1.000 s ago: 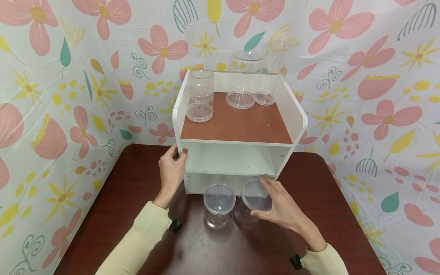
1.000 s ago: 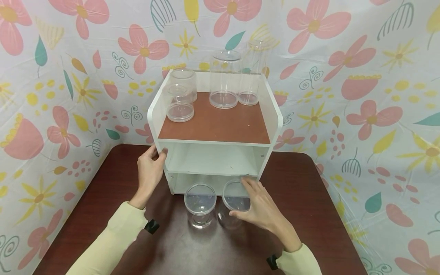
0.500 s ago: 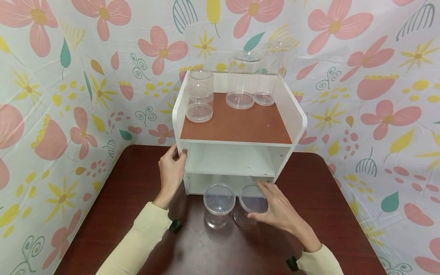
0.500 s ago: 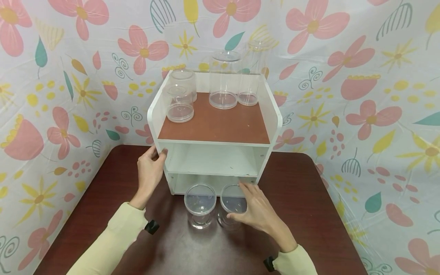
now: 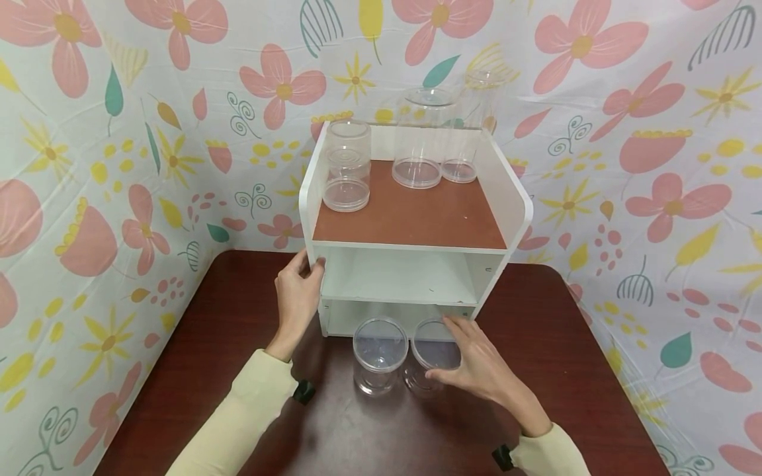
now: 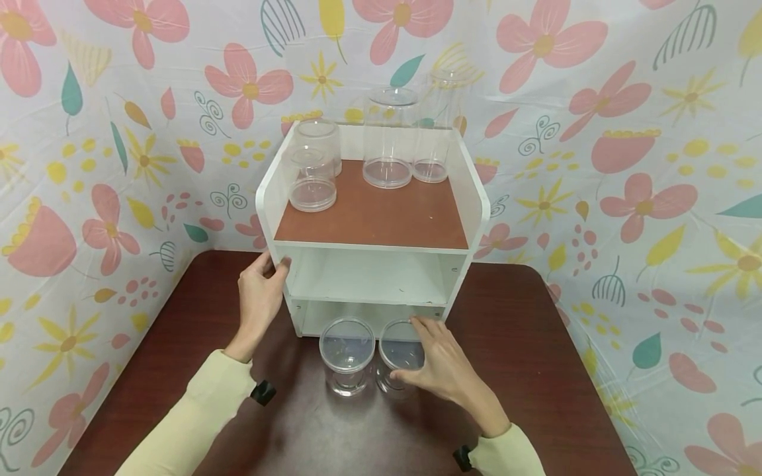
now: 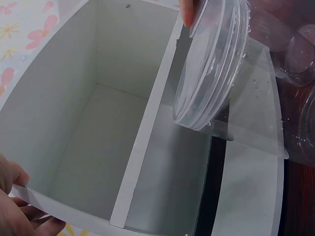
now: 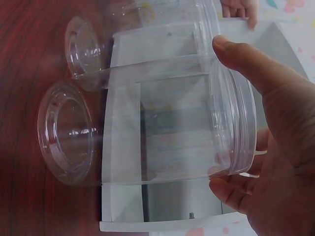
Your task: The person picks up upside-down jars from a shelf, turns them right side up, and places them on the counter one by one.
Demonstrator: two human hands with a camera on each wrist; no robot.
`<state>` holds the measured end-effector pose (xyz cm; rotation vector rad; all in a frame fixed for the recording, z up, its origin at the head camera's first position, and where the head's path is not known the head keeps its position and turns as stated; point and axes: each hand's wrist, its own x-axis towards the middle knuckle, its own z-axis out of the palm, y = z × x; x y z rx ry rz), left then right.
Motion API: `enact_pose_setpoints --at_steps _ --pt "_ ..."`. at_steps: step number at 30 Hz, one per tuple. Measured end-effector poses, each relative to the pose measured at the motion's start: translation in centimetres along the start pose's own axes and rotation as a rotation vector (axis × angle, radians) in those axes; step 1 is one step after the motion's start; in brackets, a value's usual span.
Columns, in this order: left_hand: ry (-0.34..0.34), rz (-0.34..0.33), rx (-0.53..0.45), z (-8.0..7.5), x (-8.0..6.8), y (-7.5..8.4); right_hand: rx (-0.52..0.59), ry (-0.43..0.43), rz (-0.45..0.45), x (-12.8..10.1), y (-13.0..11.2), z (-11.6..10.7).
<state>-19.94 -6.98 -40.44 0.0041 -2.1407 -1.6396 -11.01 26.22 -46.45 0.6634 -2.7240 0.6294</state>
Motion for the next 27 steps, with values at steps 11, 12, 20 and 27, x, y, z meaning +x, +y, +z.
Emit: enact_pose_setpoints --at_steps 11,12,20,27 --pt "0.011 -0.002 -0.006 0.1 0.1 -0.1 -0.02 0.013 -0.005 0.0 -0.2 0.2" --pt "0.013 -0.004 -0.006 0.1 0.1 -0.1 -0.024 0.01 0.005 0.0 -0.3 0.1" --pt "0.018 -0.012 -0.006 0.1 0.1 -0.1 0.006 -0.005 0.097 0.0 -1.1 -2.0" --pt "0.004 0.001 -0.002 0.0 0.1 0.0 0.099 0.089 0.093 0.6 -2.4 -5.1"
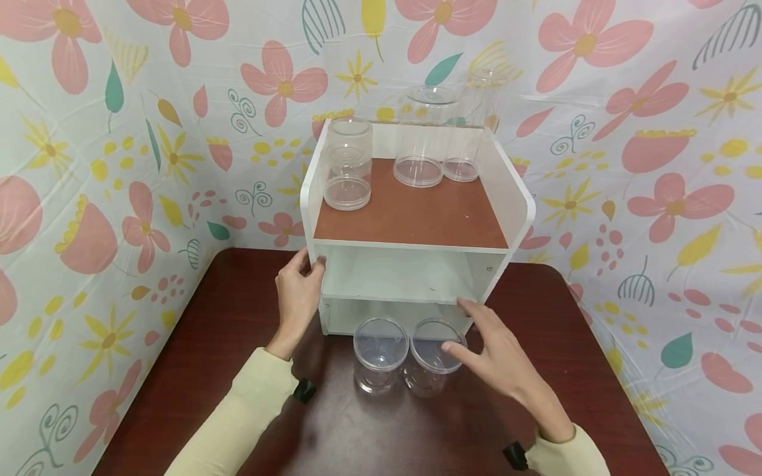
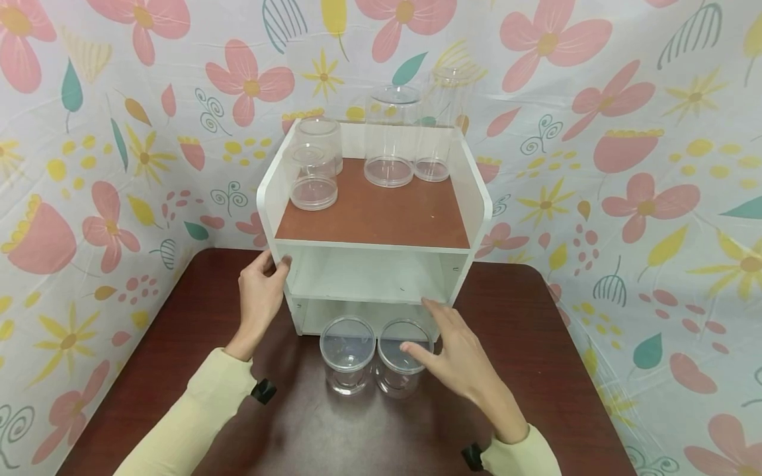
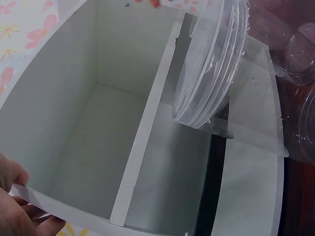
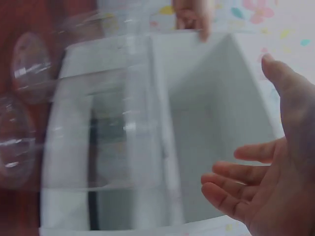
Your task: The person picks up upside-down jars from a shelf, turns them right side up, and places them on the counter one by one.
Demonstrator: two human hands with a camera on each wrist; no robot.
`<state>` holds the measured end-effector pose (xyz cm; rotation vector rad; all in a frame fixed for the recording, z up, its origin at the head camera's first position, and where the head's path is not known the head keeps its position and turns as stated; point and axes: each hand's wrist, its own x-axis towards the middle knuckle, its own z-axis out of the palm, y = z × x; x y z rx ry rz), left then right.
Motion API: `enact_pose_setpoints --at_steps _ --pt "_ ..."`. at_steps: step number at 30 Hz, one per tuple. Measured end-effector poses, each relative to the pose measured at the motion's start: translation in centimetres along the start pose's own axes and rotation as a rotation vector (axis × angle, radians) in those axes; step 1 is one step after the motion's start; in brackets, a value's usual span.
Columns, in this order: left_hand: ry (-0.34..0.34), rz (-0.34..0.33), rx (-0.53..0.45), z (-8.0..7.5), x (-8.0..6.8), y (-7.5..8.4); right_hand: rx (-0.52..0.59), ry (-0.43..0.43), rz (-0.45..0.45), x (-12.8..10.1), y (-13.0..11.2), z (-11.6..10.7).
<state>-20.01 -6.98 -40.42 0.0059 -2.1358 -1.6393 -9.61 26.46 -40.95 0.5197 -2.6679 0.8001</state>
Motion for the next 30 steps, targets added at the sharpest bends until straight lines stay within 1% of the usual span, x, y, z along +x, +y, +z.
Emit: enact_pose_setpoints --at_steps 4,7,15,21,24,30 --pt "0.002 0.002 0.002 0.0 0.0 0.0 0.062 0.099 -0.057 0.7 -1.1 -1.8" --pt "0.003 0.002 0.009 0.0 0.0 0.1 0.131 0.146 -0.063 1.1 -1.9 -3.2" --pt "-0.004 0.007 0.008 -0.1 0.0 0.0 0.315 0.198 -0.029 2.5 -4.5 -6.3" --pt "0.002 0.008 -0.005 -0.1 0.0 -0.1 0.417 0.222 0.0 3.9 -5.9 -8.3" --pt "0.001 0.008 -0.005 -0.1 0.0 0.0 0.464 0.253 -0.008 4.8 -6.4 -9.1" --pt "-0.007 0.006 -0.012 -0.2 0.0 0.0 0.616 0.346 -0.012 6.7 -7.2 -10.9"
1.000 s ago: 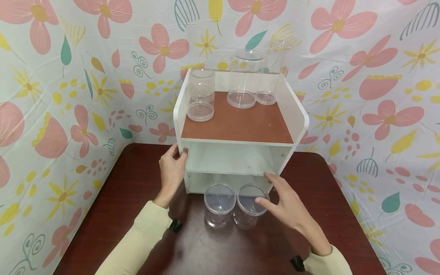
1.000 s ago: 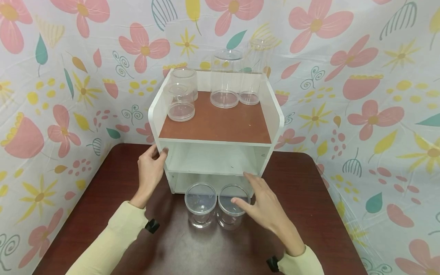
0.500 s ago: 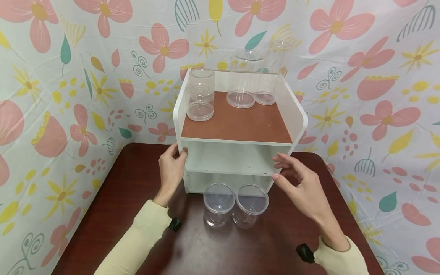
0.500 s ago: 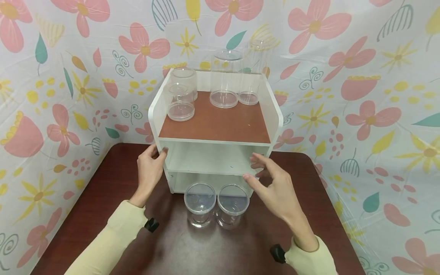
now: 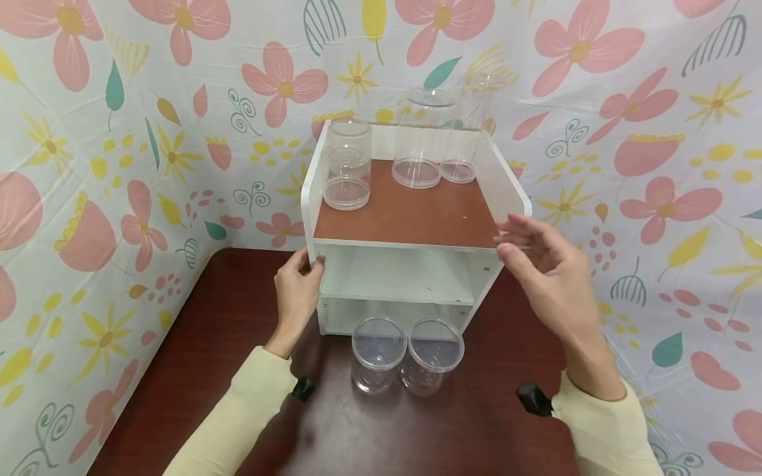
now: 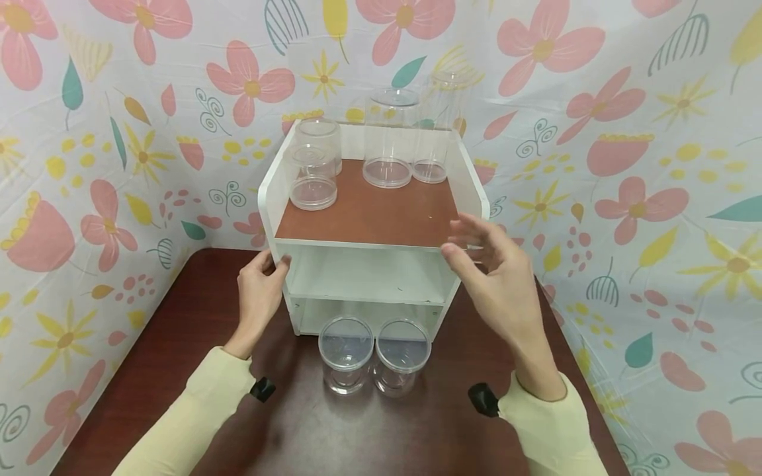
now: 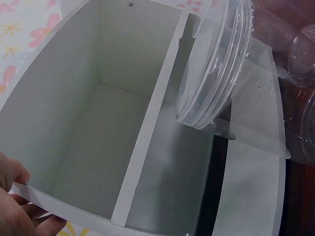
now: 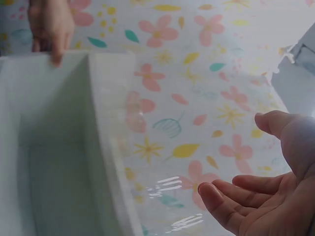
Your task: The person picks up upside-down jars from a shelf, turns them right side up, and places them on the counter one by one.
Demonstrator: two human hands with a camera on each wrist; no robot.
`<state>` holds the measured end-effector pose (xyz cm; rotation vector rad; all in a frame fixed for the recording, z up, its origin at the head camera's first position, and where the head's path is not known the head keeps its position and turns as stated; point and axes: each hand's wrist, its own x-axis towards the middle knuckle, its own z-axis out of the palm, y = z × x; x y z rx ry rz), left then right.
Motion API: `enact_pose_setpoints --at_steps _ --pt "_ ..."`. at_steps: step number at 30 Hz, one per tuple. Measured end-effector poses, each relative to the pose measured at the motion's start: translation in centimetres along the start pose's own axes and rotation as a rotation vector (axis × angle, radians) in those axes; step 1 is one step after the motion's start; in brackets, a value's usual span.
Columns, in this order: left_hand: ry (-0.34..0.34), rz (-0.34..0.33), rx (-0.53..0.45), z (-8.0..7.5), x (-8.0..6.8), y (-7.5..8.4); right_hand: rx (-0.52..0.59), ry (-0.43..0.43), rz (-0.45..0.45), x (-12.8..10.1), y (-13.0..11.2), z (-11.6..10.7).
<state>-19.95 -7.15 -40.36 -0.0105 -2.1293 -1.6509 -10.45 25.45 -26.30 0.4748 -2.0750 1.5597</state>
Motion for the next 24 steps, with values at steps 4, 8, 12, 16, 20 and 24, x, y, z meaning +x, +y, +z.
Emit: enact_pose_setpoints --at_steps 4,8,12,16,20,24 --pt "0.004 0.003 -0.006 0.0 0.0 0.0 -0.013 0.047 0.026 1.5 -0.9 -0.4" --pt "-0.001 0.004 -0.008 0.0 0.0 0.0 0.014 0.072 0.051 3.1 -1.2 -0.7" --pt "0.0 0.008 -0.002 0.1 0.1 0.0 0.054 0.1 0.093 4.6 -1.6 -0.7" --pt "0.012 0.009 0.005 0.1 0.0 0.0 -0.115 0.101 0.17 6.0 -2.2 -0.6" --pt "0.006 0.004 0.005 0.1 0.0 -0.1 -0.215 0.103 0.22 7.7 -2.6 -0.4" --pt "0.01 0.003 -0.002 0.2 0.0 -0.1 -0.248 0.135 0.253 10.0 -2.9 -0.1"
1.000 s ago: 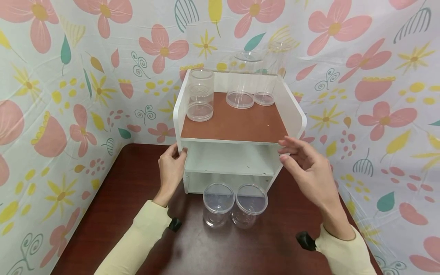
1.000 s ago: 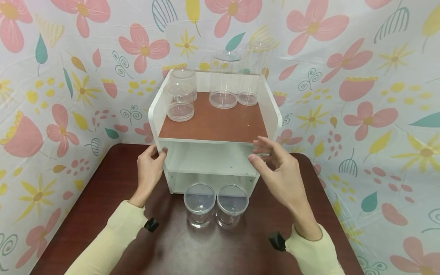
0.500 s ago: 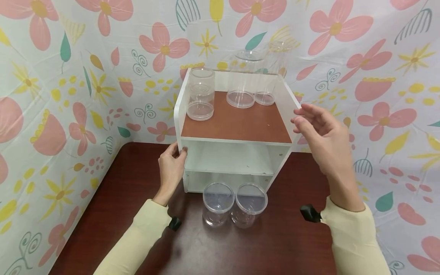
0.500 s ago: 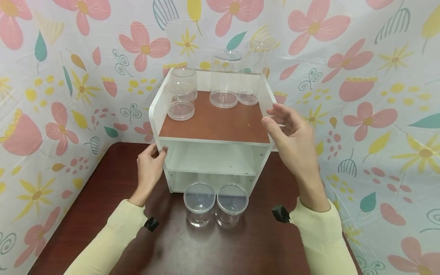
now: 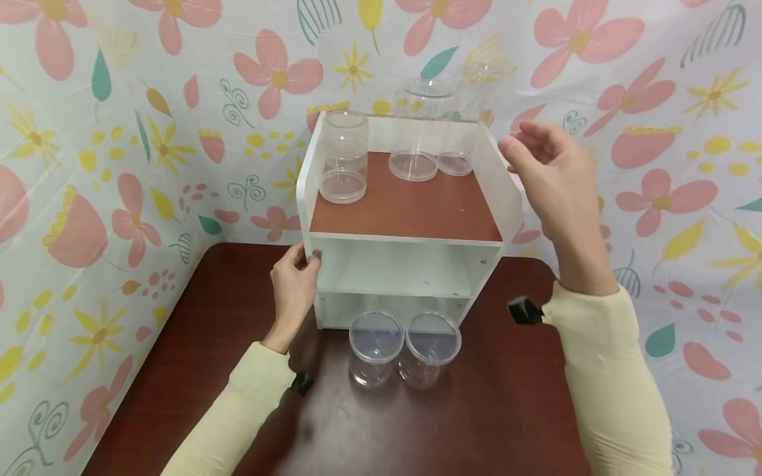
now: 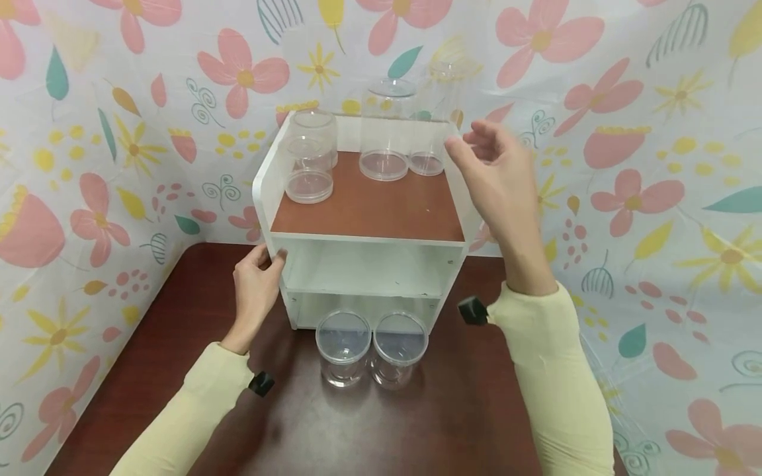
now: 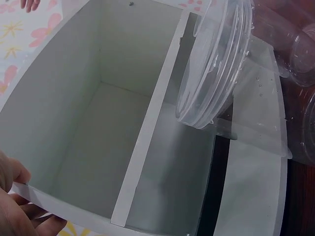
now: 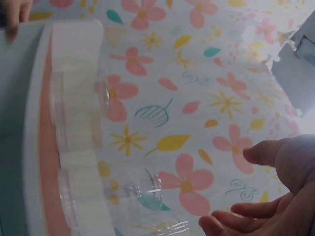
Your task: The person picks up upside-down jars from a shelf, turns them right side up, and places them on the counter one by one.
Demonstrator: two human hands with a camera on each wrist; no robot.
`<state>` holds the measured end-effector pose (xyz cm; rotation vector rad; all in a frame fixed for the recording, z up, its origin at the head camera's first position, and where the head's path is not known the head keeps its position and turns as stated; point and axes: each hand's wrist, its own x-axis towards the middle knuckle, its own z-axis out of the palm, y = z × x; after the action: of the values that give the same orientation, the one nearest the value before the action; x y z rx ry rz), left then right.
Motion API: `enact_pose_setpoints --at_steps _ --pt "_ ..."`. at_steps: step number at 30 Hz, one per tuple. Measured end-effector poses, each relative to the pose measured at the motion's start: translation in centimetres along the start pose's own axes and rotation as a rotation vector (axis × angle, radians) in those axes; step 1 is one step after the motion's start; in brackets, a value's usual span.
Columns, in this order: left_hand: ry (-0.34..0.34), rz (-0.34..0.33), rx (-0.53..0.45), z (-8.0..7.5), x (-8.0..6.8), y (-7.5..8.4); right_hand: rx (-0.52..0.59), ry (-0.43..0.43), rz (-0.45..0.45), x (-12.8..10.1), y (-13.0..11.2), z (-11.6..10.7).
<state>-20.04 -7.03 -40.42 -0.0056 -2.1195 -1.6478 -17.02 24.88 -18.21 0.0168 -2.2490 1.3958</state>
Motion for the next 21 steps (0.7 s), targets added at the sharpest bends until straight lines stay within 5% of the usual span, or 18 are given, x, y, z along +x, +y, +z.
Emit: enact_pose_setpoints --at_steps 7,21 --pt "0.003 0.001 -0.001 -0.1 0.1 -0.1 -0.116 0.006 0.135 4.4 -1.5 1.0" --pt "-0.004 0.005 0.007 0.0 0.2 -0.1 -0.123 -0.016 0.321 11.9 -1.5 3.3"
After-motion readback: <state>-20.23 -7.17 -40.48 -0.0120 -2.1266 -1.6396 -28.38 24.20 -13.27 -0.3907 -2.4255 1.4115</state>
